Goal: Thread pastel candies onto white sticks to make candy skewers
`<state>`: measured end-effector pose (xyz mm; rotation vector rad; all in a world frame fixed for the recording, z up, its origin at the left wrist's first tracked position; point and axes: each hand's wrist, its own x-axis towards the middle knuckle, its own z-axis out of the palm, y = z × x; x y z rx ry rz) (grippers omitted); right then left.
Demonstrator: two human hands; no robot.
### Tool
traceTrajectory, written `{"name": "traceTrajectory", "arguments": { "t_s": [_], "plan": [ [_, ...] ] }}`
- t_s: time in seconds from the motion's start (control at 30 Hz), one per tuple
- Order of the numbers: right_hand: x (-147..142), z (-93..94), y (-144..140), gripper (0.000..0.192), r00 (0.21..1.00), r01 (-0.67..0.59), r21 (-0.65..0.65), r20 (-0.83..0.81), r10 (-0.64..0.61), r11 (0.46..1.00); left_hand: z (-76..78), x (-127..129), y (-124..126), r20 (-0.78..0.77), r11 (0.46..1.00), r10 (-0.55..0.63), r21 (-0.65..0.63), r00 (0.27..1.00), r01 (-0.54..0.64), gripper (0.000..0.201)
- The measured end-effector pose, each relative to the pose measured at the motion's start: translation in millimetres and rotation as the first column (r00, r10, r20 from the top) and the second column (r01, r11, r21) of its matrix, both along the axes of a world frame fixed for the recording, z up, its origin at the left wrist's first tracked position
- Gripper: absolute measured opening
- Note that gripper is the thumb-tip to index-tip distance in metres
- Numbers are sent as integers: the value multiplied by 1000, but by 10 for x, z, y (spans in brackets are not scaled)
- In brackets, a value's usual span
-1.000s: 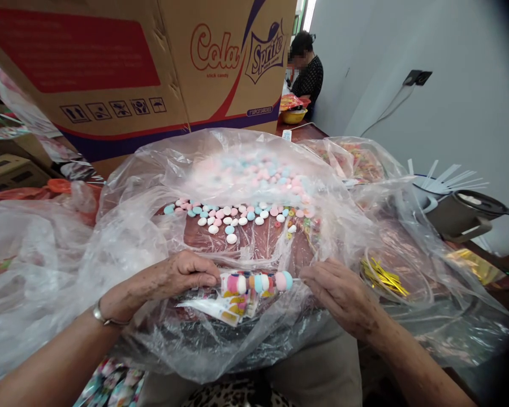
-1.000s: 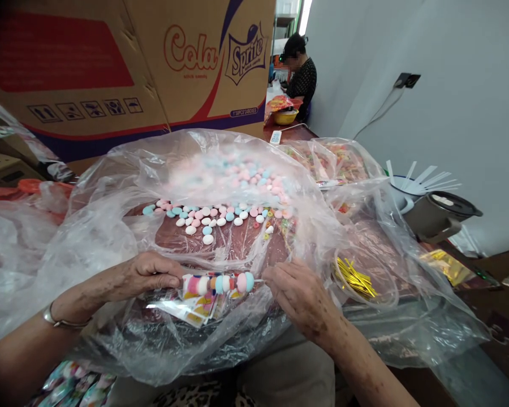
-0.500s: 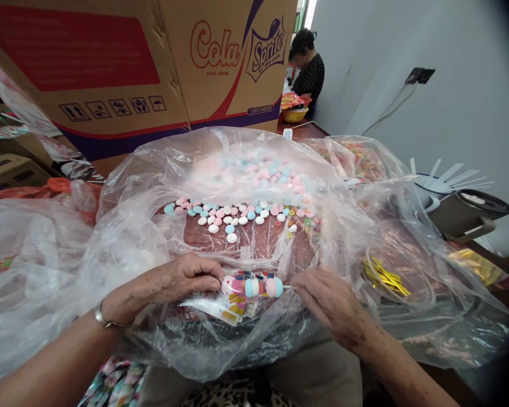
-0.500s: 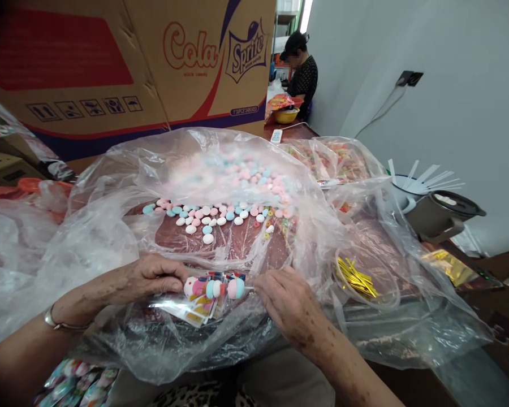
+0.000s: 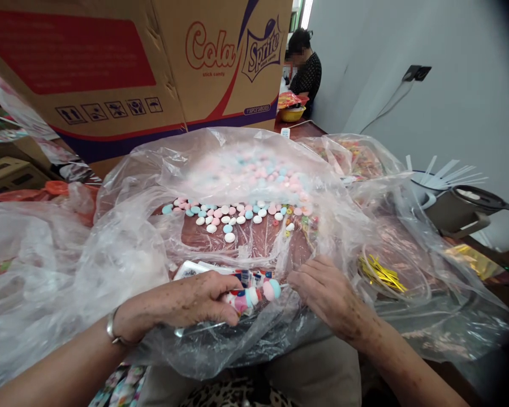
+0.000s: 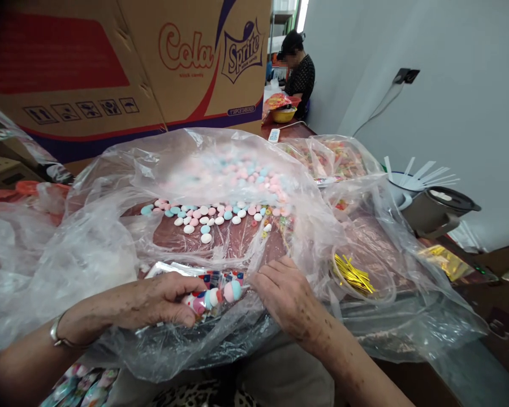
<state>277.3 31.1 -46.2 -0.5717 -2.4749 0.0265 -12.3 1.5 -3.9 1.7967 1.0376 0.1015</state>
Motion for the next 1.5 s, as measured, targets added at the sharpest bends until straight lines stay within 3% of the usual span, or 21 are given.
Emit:
{"name": "traceTrajectory", "arguments": {
  "t_s": [0.13, 0.3, 0.4, 0.57, 0.87, 0.97, 1.1, 1.3, 1.37, 1.5],
  "plan": [
    [40, 64, 8, 24, 999, -34, -50, 27, 35, 998, -43, 32, -5, -73, 996, -92, 0, 993, 92, 27],
    [84, 205, 48, 28, 996, -38, -62, 74, 42, 997, -11, 58, 20, -58, 993, -115, 30, 992, 117, 26],
    [79, 199, 53, 30, 996, -29, -51, 80, 33, 998, -30, 43, 26, -71, 990, -137, 9, 988, 138, 29],
    [51, 101, 13, 26, 999, -36, -51, 30, 38, 998, -94, 0, 43, 34, 1000, -18, -5, 999, 19, 35],
    [28, 144, -24, 22, 999, -42, -15, 15, 42, 999, -82, 87, 22, 84, 971, 128, -211, 988, -108, 32],
    [-87, 109, -57, 27, 998, -56, 16, 2, 56, 998, -130, 151, 13, 109, 943, 148, -316, 983, -107, 31],
    [-238, 81, -73, 31, 999, -51, 50, -2, 51, 997, -153, 250, 17, 147, 955, 112, -289, 983, -66, 30],
    [-308, 77, -6, 35, 993, -110, 60, -37, 112, 992, -161, 292, -24, 168, 923, 195, -364, 966, -123, 38],
    [-280, 79, 26, 33, 994, -111, 49, -19, 112, 993, -152, 252, -44, 144, 934, 182, -335, 973, -125, 37],
    [-218, 98, 42, 32, 996, -81, 16, 39, 81, 997, -122, 147, -83, 58, 985, 130, -123, 990, -122, 32]
  ]
}}
